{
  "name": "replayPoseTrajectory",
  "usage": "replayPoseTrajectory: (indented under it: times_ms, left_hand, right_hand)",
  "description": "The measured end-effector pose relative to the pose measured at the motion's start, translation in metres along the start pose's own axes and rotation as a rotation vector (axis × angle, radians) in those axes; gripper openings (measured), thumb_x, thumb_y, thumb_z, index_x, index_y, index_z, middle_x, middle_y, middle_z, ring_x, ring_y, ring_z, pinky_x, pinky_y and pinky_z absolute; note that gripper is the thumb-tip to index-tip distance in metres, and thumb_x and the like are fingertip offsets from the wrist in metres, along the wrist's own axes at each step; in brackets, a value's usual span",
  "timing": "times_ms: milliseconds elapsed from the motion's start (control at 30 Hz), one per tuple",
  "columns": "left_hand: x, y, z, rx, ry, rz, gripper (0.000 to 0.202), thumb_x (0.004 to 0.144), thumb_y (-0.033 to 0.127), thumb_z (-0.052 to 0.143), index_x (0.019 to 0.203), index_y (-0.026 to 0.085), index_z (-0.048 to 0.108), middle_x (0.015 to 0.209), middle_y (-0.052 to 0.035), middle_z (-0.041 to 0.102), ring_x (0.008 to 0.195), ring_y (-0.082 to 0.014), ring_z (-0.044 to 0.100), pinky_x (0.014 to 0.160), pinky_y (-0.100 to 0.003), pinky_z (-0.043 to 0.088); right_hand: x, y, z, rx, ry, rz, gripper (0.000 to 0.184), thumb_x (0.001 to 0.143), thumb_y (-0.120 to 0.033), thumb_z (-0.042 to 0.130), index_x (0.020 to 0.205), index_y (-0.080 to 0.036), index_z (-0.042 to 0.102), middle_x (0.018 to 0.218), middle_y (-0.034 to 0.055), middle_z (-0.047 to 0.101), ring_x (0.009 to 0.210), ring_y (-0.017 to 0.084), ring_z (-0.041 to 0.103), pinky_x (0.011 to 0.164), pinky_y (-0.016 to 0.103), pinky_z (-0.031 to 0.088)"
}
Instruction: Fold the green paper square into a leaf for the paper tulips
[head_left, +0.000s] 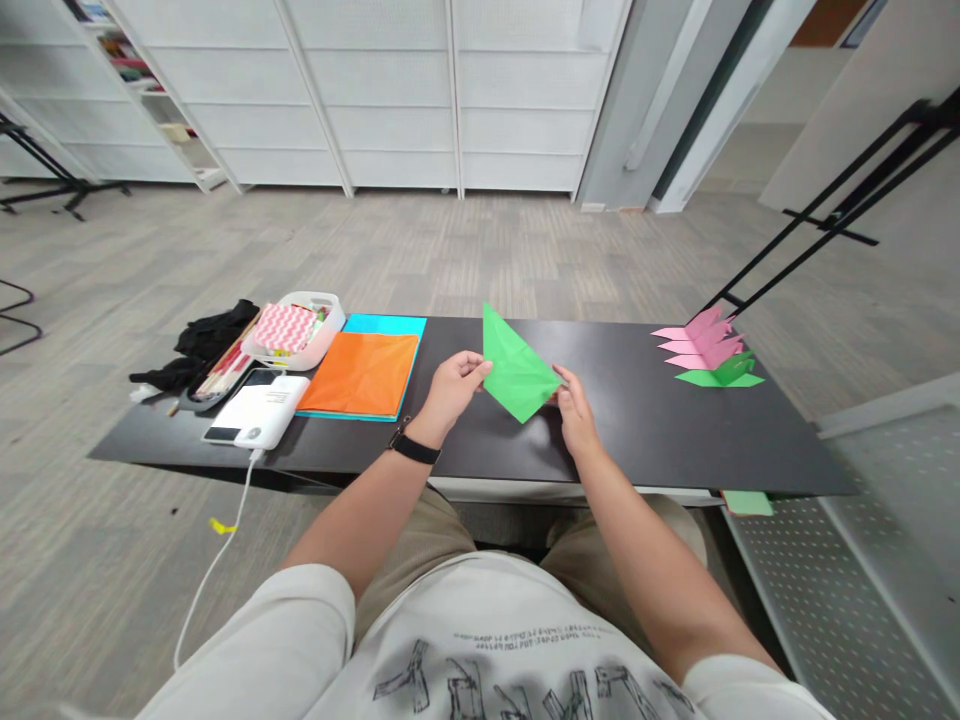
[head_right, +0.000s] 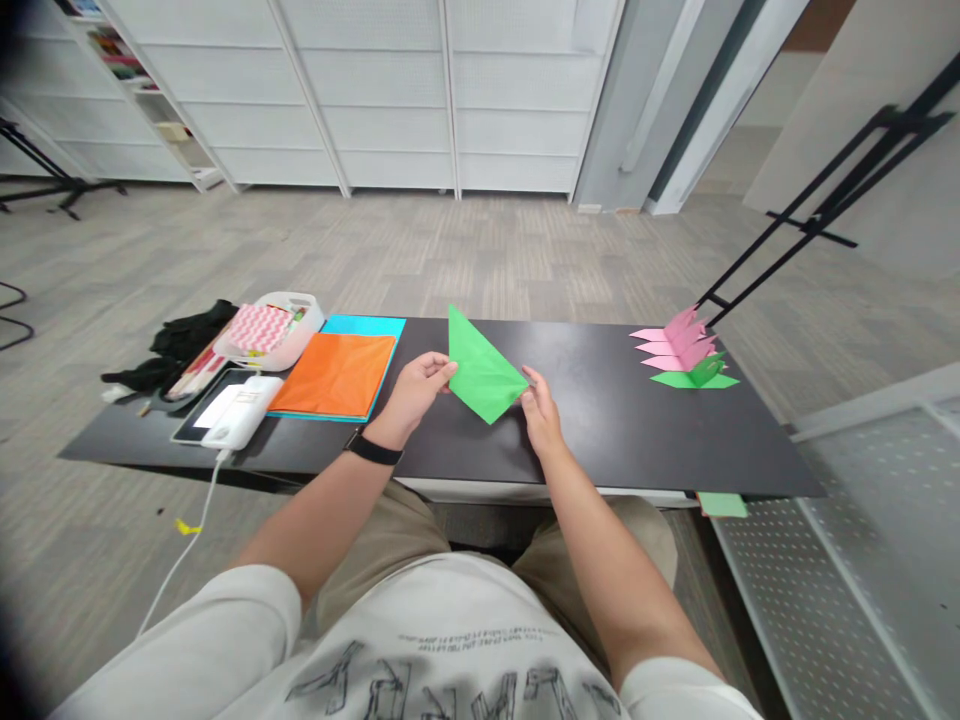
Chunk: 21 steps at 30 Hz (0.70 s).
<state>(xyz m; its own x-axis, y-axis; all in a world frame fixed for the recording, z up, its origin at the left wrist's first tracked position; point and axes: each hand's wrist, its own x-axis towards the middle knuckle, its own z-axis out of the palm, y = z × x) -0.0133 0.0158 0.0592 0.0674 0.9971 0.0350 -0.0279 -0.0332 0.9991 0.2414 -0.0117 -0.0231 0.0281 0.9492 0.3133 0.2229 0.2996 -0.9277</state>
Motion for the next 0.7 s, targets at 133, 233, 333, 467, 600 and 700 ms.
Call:
replayPoseTrajectory:
  times_ms: [133,233,333,467,600,700]
  left_hand:
    - [-0.006,-0.027,-0.001,0.200,0.120,-0.015,0.038,0.090,0.039,0.078,0.120,0.020,0.063,0.076,0.0037,0.072,0.067,-0.0138,0.066,0.066,-0.024,0.048]
    - [-0.012,-0.033,-0.009,0.463,0.116,0.077,0.055,0.094,0.033,0.076,0.143,0.021,0.055,0.079,0.0043,0.075,0.071,-0.0161,0.069,0.071,-0.026,0.047]
    - [-0.019,-0.031,-0.016,0.709,0.041,0.111,0.055,0.098,0.030,0.071,0.150,0.024,0.055,0.084,0.0022,0.077,0.075,-0.0190,0.071,0.072,-0.029,0.049]
    - [-0.027,-0.030,-0.021,1.065,-0.068,0.191,0.038,0.100,0.028,0.070,0.138,0.022,0.070,0.095,-0.0064,0.077,0.091,-0.0266,0.072,0.087,-0.038,0.056]
    - [-0.029,-0.038,-0.026,1.205,-0.132,0.412,0.026,0.101,0.026,0.068,0.124,0.023,0.080,0.130,-0.0148,0.071,0.124,-0.0333,0.065,0.110,-0.053,0.054]
    - [-0.026,-0.049,-0.030,1.142,-0.242,0.556,0.035,0.101,0.013,0.059,0.126,0.025,0.080,0.148,-0.0106,0.066,0.141,-0.0301,0.059,0.126,-0.055,0.047]
  right_hand:
    - [0.003,0.003,0.001,-0.036,0.032,0.064,0.076,0.095,-0.059,0.070,0.157,-0.024,0.046,0.074,-0.0046,0.059,0.066,0.021,0.060,0.068,0.036,0.056]
    - [0.005,0.004,0.001,-0.014,0.039,0.071,0.069,0.095,-0.053,0.069,0.154,-0.024,0.049,0.070,-0.0083,0.050,0.063,0.017,0.053,0.065,0.032,0.051]
    - [0.005,0.004,0.001,-0.015,0.014,0.072,0.061,0.095,-0.050,0.068,0.149,-0.024,0.057,0.072,-0.0077,0.053,0.063,0.016,0.053,0.066,0.031,0.051]
    - [0.004,0.003,0.000,-0.095,-0.043,0.063,0.034,0.100,-0.042,0.057,0.122,-0.025,0.075,0.084,0.0003,0.070,0.079,0.021,0.067,0.081,0.036,0.057]
    - [0.004,0.004,0.000,-0.176,-0.099,-0.058,0.032,0.096,-0.026,0.053,0.112,-0.025,0.081,0.101,0.0054,0.075,0.094,0.022,0.072,0.090,0.039,0.059]
    - [0.003,0.004,0.002,-0.282,-0.093,-0.166,0.037,0.093,-0.018,0.056,0.117,-0.028,0.083,0.117,0.0082,0.071,0.106,0.023,0.070,0.093,0.040,0.061]
